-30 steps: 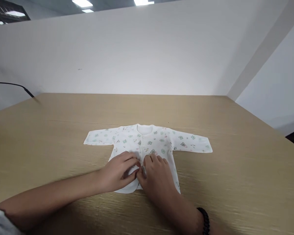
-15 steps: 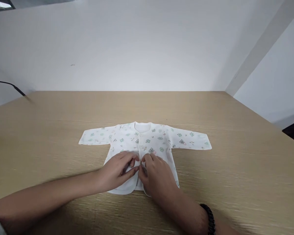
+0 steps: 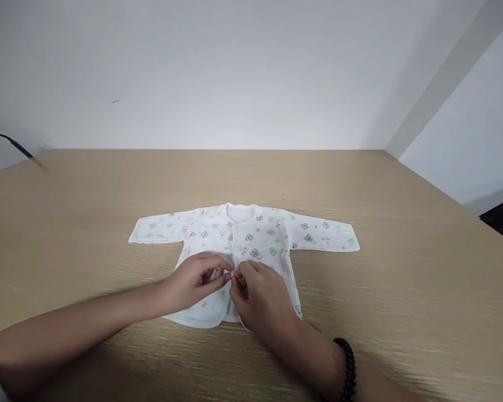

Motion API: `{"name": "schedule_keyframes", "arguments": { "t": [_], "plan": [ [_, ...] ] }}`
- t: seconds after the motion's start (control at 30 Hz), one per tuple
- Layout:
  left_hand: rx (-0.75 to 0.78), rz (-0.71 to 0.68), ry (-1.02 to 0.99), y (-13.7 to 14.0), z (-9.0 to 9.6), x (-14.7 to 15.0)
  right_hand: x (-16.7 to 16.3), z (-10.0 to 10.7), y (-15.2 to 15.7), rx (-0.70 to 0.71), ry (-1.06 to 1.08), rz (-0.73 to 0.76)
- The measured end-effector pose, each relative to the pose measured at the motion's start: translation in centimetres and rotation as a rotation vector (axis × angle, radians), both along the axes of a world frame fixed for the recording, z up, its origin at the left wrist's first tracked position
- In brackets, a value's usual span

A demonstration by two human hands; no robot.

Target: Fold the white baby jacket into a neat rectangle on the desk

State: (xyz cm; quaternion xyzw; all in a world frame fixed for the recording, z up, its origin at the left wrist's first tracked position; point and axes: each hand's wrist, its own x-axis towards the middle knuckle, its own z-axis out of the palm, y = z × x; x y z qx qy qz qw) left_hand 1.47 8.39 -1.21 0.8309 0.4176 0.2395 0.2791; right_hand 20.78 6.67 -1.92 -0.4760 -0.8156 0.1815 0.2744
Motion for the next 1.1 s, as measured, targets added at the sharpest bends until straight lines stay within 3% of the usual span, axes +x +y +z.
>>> {"name": "schedule_keyframes", "arguments": {
  "t": [0.23,0.7,0.9,1.1],
  "plan": [
    [-0.178,0.024,-0.094,0.2,-0.1,0.0,0.4,0.5,1.0,-0.156,0.122,0.019],
    [-0.249,0.062,-0.141,0.4,0.0,0.2,0.6,0.8,1.8,-0.26,0.117,0.042],
    [-0.228,0.067,-0.131,0.2,-0.1,0.1,0.7,0.5,2.0,-0.238,0.121,0.056],
    [-0.081,-0.002,-0.049,-0.2,0.3,0.0,0.9,-0.1,2.1,-0.138,0.084,0.036]
  ]
}}
